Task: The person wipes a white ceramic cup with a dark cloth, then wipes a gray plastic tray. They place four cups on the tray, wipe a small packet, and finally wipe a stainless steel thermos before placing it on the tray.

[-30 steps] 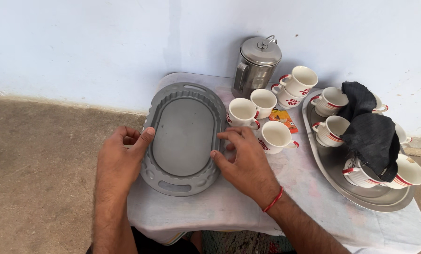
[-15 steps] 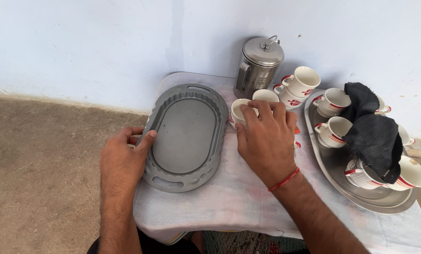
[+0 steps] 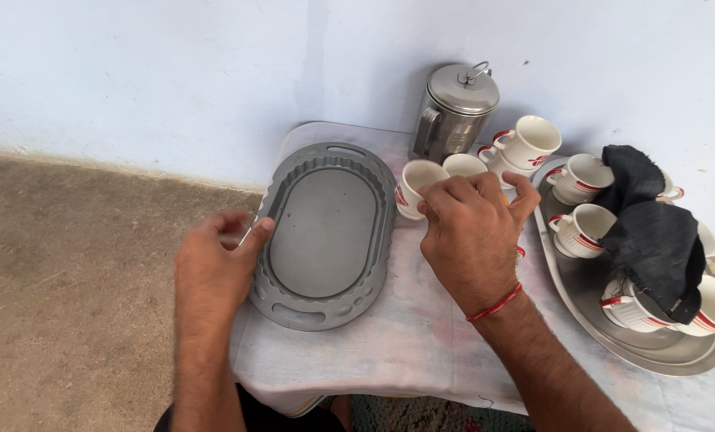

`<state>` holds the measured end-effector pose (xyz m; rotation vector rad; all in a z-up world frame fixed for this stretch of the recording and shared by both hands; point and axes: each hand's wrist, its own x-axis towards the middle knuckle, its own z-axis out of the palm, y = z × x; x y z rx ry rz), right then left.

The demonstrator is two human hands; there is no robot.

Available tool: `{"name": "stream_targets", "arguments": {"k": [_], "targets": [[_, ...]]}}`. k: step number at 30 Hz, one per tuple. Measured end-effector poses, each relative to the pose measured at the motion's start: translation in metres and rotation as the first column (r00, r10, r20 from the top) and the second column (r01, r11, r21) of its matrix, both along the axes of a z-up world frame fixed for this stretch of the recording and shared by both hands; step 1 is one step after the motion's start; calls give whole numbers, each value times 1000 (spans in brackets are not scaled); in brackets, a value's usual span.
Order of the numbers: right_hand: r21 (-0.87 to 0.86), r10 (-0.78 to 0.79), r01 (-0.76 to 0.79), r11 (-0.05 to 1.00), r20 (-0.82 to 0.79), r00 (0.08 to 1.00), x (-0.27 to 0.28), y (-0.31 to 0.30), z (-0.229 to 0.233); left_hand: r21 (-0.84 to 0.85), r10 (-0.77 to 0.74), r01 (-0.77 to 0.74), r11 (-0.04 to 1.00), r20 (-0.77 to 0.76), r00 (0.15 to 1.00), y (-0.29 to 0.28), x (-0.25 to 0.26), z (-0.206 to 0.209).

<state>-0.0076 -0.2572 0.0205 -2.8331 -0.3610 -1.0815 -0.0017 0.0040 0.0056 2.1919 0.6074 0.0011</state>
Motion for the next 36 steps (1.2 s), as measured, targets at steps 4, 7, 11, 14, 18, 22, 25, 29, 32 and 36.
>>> {"name": "stream_targets", "arguments": {"k": [4,7,11,14,18,22,25,29,32,36], "targets": [[80,134,-142,987,95,986,4,10,6,75,-88,65,995,359,929,-10,-1,3],[176,310,-320,931,87,947,16,19,4,-14,-114,124,992,312,943,-21,3,4],[190,508,-510,839,64,859,44,31,-10,120,-193,163,979,321,927,-26,8,0],[162,625,-617,770,7,781,68,39,-19,161,-232,187,969,337,912,-24,9,-7],[314,734,-684,659,-71,675,88,49,-18,104,-222,199,974,307,925,-21,11,-13],[139,575,-572,808,24,818,76,57,-12,83,-204,187,979,320,925,-20,13,-14],[354,462,-391,849,-144,875,68,67,-13,79,-204,188,979,339,918,-19,13,-13],[472,475,-321,821,-252,843,73,73,-19,31,-191,191,981,335,923,-19,12,-11],[490,585,-433,756,-210,783,85,68,-18,-8,-170,181,983,310,935,-19,13,-9],[496,665,-504,708,-226,712,91,63,-13,9,-181,187,982,298,937,-20,12,-9]]}}
